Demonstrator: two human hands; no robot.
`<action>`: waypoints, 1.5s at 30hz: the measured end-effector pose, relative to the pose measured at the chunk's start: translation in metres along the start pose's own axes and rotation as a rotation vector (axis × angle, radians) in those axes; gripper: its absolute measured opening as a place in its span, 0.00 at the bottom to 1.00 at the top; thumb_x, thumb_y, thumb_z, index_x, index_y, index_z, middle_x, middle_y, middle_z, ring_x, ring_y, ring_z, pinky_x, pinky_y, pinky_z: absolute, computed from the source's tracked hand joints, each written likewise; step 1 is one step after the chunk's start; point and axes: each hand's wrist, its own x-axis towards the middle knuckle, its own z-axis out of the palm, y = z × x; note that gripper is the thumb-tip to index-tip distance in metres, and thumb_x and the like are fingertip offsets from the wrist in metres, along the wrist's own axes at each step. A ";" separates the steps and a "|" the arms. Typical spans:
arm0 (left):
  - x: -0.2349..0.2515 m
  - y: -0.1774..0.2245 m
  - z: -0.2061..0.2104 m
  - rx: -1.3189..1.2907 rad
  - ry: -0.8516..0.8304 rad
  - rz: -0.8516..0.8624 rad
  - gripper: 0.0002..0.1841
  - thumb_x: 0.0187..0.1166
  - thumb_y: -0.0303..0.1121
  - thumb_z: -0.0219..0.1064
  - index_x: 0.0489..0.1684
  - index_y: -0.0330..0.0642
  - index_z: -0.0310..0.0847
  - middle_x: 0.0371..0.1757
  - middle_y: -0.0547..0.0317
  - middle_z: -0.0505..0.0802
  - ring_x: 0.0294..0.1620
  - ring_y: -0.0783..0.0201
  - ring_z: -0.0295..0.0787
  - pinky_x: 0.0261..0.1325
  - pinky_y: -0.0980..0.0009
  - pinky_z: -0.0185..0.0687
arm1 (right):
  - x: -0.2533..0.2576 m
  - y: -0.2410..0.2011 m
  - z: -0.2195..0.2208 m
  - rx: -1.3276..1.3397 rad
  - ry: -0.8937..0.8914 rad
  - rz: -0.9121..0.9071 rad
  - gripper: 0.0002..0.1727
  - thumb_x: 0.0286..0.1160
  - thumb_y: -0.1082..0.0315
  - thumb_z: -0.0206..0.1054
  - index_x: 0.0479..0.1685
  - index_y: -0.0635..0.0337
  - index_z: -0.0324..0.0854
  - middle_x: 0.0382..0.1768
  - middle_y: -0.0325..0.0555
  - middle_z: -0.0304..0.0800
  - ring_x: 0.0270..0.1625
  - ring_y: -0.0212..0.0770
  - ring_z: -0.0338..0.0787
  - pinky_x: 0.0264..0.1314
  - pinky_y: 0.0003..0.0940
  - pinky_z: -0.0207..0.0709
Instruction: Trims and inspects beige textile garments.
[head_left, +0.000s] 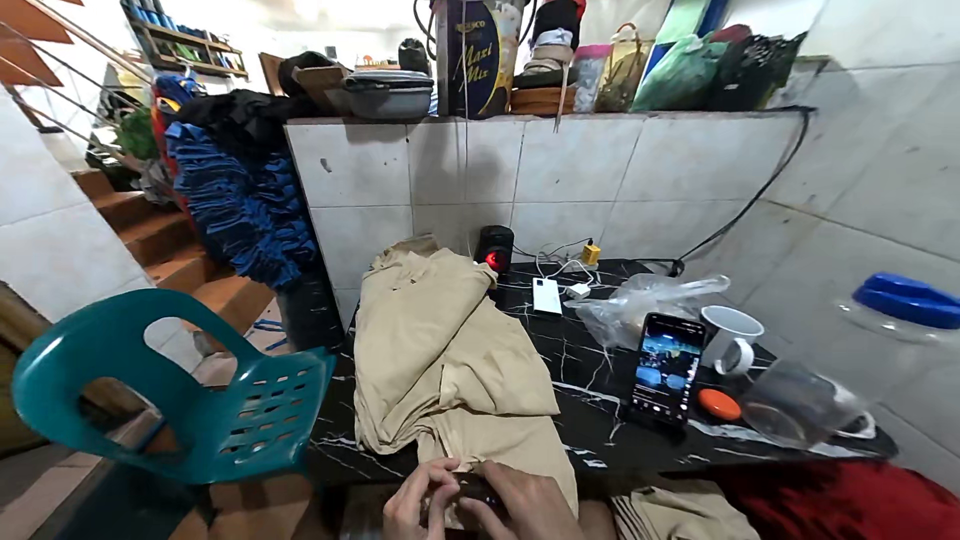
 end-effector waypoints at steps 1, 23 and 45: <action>0.000 -0.001 0.000 0.001 0.000 -0.001 0.02 0.79 0.22 0.68 0.39 0.33 0.86 0.53 0.51 0.96 0.56 0.65 0.95 0.61 0.68 0.92 | 0.001 0.000 0.001 0.004 0.006 0.020 0.24 0.83 0.45 0.65 0.52 0.59 0.88 0.35 0.49 0.94 0.33 0.49 0.95 0.33 0.52 0.87; 0.002 0.011 -0.031 -0.062 -0.102 -0.060 0.05 0.80 0.24 0.70 0.43 0.34 0.92 0.41 0.58 0.98 0.43 0.68 0.97 0.54 0.68 0.95 | 0.034 0.062 0.001 0.768 -0.093 0.129 0.14 0.86 0.59 0.62 0.37 0.58 0.85 0.23 0.31 0.77 0.24 0.23 0.73 0.29 0.22 0.69; 0.047 0.028 -0.010 0.268 -0.010 -0.270 0.15 0.71 0.23 0.66 0.55 0.38 0.86 0.22 0.61 0.88 0.17 0.66 0.83 0.23 0.63 0.82 | -0.020 0.058 -0.050 0.291 0.197 0.314 0.18 0.57 0.74 0.75 0.51 0.64 0.86 0.33 0.48 0.92 0.31 0.45 0.90 0.34 0.49 0.84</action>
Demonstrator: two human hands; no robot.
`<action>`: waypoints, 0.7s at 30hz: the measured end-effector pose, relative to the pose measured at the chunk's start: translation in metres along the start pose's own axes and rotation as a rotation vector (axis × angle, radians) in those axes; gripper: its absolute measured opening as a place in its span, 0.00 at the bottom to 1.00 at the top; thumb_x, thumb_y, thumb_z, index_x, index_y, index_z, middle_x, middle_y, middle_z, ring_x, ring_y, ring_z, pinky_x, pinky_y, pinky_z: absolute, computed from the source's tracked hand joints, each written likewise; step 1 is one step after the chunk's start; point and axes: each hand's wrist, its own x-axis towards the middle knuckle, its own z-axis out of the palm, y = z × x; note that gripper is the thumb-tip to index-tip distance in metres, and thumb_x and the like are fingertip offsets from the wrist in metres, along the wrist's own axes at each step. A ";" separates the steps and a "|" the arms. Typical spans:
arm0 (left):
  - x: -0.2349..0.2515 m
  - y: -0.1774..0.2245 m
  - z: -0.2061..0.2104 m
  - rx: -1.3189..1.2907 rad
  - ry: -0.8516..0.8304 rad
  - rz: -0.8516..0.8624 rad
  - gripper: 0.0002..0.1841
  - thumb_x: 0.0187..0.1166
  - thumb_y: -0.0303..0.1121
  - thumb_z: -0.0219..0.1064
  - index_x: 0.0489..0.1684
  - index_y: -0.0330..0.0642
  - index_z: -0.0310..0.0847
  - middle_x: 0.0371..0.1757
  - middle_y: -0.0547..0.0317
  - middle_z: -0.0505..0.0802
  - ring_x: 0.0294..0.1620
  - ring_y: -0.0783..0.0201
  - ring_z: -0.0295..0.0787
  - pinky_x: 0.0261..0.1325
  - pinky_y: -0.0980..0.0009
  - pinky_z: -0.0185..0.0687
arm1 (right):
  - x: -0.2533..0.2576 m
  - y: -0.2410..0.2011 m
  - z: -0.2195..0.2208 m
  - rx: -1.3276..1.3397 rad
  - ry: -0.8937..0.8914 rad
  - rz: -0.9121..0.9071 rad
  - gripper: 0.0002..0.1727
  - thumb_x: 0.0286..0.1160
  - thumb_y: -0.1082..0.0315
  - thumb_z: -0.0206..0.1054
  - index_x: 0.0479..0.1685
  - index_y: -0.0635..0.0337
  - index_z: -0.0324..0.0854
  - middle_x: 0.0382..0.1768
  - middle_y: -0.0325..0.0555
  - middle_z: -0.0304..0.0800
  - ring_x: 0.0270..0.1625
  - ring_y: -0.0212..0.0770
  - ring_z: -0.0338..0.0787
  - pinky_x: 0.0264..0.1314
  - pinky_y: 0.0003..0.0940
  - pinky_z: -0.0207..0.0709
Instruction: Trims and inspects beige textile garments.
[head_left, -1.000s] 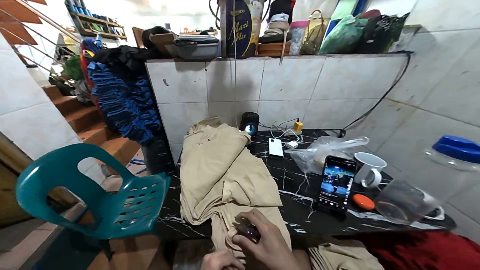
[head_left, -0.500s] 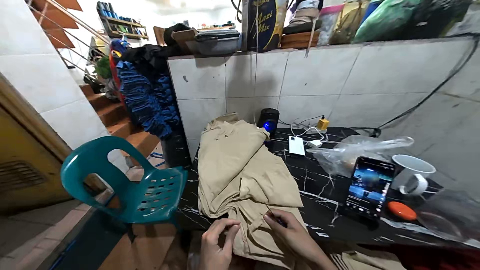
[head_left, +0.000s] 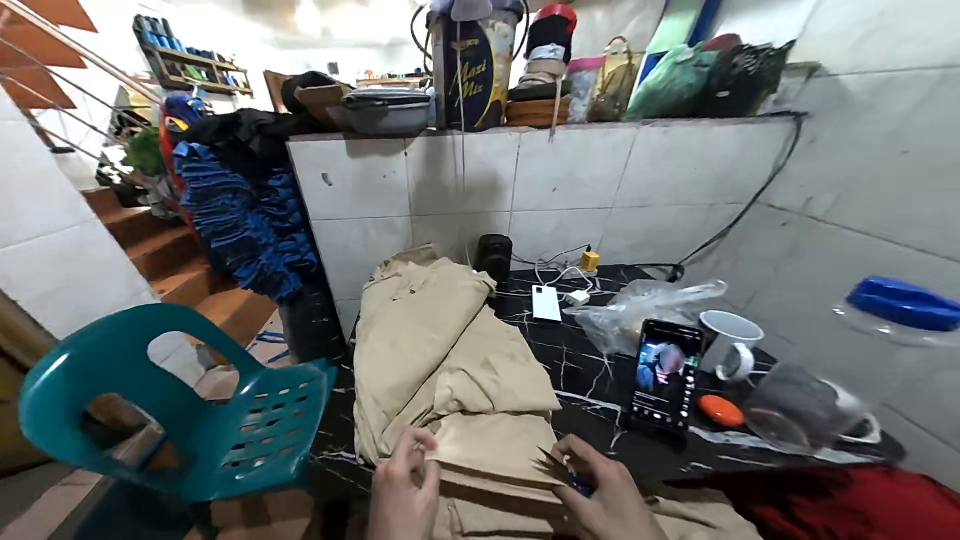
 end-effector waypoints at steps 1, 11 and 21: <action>0.003 0.006 0.004 -0.062 -0.104 0.024 0.17 0.76 0.22 0.63 0.62 0.38 0.84 0.34 0.58 0.95 0.27 0.64 0.92 0.33 0.61 0.91 | 0.001 0.002 -0.005 0.138 0.024 0.025 0.19 0.62 0.76 0.72 0.56 0.64 0.85 0.40 0.46 0.92 0.32 0.38 0.89 0.36 0.41 0.86; 0.004 0.003 0.037 0.191 -0.364 0.425 0.23 0.78 0.47 0.72 0.66 0.45 0.88 0.75 0.47 0.86 0.84 0.44 0.73 0.86 0.44 0.66 | 0.001 0.011 -0.004 -0.030 -0.138 -0.065 0.19 0.70 0.71 0.72 0.61 0.60 0.87 0.54 0.49 0.95 0.55 0.48 0.95 0.59 0.56 0.87; -0.022 -0.039 0.037 0.097 -0.338 0.480 0.12 0.84 0.40 0.68 0.43 0.43 0.93 0.68 0.56 0.92 0.81 0.51 0.78 0.88 0.48 0.63 | -0.014 0.003 0.006 -0.232 -0.261 -0.152 0.25 0.72 0.41 0.75 0.54 0.52 0.90 0.75 0.50 0.83 0.52 0.50 0.95 0.46 0.54 0.89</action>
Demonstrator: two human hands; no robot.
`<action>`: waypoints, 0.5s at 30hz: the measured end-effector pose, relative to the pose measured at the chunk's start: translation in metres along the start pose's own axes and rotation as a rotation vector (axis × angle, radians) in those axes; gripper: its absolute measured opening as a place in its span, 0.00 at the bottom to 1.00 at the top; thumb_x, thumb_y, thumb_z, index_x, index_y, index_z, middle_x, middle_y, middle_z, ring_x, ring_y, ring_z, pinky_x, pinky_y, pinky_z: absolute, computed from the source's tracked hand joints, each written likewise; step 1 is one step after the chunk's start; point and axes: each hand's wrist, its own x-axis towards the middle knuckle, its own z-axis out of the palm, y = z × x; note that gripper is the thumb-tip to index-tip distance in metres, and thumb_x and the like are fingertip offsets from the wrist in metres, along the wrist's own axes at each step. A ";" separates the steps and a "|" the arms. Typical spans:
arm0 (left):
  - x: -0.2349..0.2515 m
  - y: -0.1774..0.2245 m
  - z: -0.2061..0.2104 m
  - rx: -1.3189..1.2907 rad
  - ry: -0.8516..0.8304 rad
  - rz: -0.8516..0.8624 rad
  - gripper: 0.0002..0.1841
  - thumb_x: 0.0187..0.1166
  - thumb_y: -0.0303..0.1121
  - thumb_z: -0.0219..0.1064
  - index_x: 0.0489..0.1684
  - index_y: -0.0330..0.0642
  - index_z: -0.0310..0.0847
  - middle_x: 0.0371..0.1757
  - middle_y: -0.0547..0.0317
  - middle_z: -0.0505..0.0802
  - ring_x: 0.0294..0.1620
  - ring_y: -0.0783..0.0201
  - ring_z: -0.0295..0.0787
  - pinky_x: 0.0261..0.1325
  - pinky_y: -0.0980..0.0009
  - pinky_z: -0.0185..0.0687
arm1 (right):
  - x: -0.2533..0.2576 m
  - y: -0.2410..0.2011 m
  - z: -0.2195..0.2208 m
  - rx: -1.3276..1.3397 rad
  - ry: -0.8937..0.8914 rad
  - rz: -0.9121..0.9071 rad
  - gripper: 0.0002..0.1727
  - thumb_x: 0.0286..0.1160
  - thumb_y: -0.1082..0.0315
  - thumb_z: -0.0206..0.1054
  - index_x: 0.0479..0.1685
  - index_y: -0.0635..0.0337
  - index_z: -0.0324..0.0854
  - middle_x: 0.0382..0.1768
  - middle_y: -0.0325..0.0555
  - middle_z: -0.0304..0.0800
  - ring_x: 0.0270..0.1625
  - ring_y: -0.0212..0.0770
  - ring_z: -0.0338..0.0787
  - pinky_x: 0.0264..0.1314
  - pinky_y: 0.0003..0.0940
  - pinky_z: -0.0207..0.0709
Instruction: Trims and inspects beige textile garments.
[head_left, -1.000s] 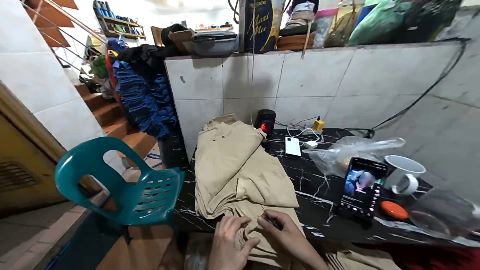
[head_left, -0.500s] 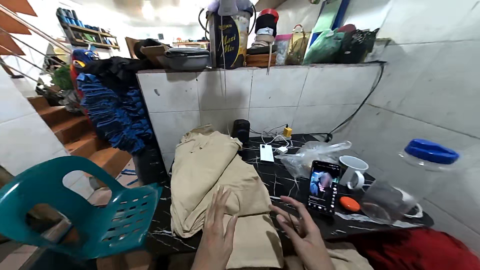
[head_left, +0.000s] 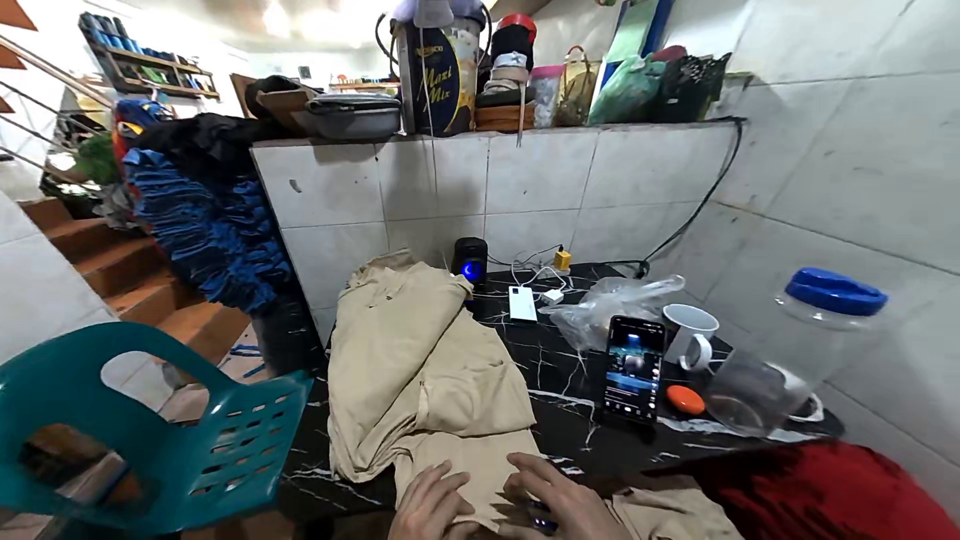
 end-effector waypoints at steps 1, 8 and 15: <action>0.000 0.001 -0.001 -0.005 0.015 0.001 0.12 0.84 0.41 0.68 0.43 0.45 0.94 0.65 0.59 0.94 0.80 0.53 0.80 0.87 0.49 0.65 | -0.001 -0.002 0.000 0.001 -0.012 -0.008 0.26 0.72 0.40 0.75 0.54 0.52 0.90 0.76 0.50 0.83 0.51 0.50 0.95 0.45 0.54 0.89; 0.002 0.006 0.001 -0.055 0.068 -0.024 0.09 0.79 0.41 0.71 0.37 0.51 0.95 0.55 0.68 0.97 0.72 0.63 0.85 0.86 0.51 0.65 | -0.001 -0.011 -0.001 0.011 -0.033 -0.071 0.11 0.69 0.72 0.72 0.50 0.57 0.91 0.48 0.53 0.91 0.44 0.52 0.93 0.42 0.54 0.87; 0.005 0.015 0.000 -0.049 0.104 -0.059 0.09 0.79 0.40 0.71 0.41 0.50 0.95 0.53 0.67 0.97 0.66 0.64 0.89 0.83 0.51 0.69 | 0.000 -0.013 -0.002 0.025 -0.018 -0.066 0.09 0.69 0.72 0.72 0.46 0.61 0.89 0.41 0.54 0.89 0.41 0.54 0.92 0.40 0.55 0.86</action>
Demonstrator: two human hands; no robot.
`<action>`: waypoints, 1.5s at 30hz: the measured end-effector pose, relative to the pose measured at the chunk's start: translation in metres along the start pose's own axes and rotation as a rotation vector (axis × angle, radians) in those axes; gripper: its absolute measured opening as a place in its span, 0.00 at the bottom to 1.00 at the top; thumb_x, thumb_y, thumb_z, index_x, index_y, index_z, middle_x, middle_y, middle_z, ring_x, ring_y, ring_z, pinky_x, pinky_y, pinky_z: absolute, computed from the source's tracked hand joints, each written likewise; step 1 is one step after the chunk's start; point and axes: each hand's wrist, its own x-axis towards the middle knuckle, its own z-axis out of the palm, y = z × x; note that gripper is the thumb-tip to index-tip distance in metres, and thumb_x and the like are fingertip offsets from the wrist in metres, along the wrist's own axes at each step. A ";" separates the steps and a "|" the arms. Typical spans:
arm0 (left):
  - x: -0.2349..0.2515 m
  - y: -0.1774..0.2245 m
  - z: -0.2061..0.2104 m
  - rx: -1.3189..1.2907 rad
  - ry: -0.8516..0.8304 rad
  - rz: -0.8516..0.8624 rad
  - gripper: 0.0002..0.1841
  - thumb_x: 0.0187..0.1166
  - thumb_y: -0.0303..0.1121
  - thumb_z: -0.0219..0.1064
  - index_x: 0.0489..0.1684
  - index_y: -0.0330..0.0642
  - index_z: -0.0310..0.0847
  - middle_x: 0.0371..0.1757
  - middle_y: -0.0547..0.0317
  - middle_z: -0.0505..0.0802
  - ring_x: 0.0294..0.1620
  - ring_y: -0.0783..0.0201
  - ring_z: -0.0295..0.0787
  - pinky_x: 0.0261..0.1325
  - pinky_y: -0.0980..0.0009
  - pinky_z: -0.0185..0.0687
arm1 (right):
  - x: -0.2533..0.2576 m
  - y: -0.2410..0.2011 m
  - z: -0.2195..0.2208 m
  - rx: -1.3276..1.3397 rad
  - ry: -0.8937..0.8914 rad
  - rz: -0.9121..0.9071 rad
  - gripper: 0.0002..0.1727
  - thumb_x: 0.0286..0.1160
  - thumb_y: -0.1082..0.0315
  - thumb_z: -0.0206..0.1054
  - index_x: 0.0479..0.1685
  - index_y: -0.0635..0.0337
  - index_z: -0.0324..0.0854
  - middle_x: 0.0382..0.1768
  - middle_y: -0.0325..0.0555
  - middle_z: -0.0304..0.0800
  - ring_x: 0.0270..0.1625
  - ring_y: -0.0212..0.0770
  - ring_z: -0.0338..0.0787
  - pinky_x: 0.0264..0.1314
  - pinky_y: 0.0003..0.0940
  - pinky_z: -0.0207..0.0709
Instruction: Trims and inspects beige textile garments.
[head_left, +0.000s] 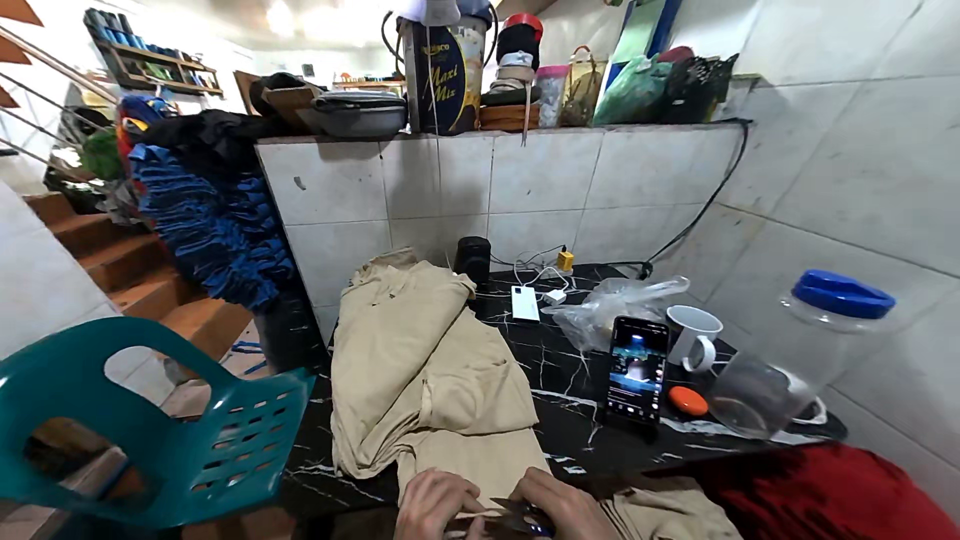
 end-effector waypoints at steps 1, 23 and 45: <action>0.001 0.001 0.000 0.019 0.003 -0.013 0.09 0.78 0.42 0.71 0.41 0.51 0.95 0.53 0.67 0.97 0.65 0.64 0.88 0.82 0.51 0.70 | 0.000 -0.001 0.000 0.004 0.011 0.001 0.09 0.70 0.72 0.72 0.47 0.61 0.88 0.42 0.54 0.89 0.41 0.54 0.92 0.40 0.55 0.86; 0.000 0.007 -0.031 0.210 0.313 -0.183 0.19 0.63 0.22 0.66 0.51 0.45 0.95 0.34 0.59 0.97 0.23 0.62 0.88 0.33 0.57 0.84 | 0.000 -0.004 0.001 -0.214 0.377 0.088 0.20 0.47 0.79 0.76 0.47 0.63 0.87 0.41 0.55 0.91 0.30 0.53 0.92 0.23 0.53 0.83; -0.042 -0.009 -0.002 0.182 0.249 -0.208 0.11 0.74 0.37 0.77 0.44 0.40 0.97 0.39 0.52 0.96 0.45 0.55 0.93 0.56 0.60 0.88 | 0.054 -0.015 0.050 0.247 0.093 -0.082 0.24 0.80 0.46 0.69 0.52 0.60 0.87 0.37 0.47 0.90 0.35 0.41 0.87 0.40 0.42 0.83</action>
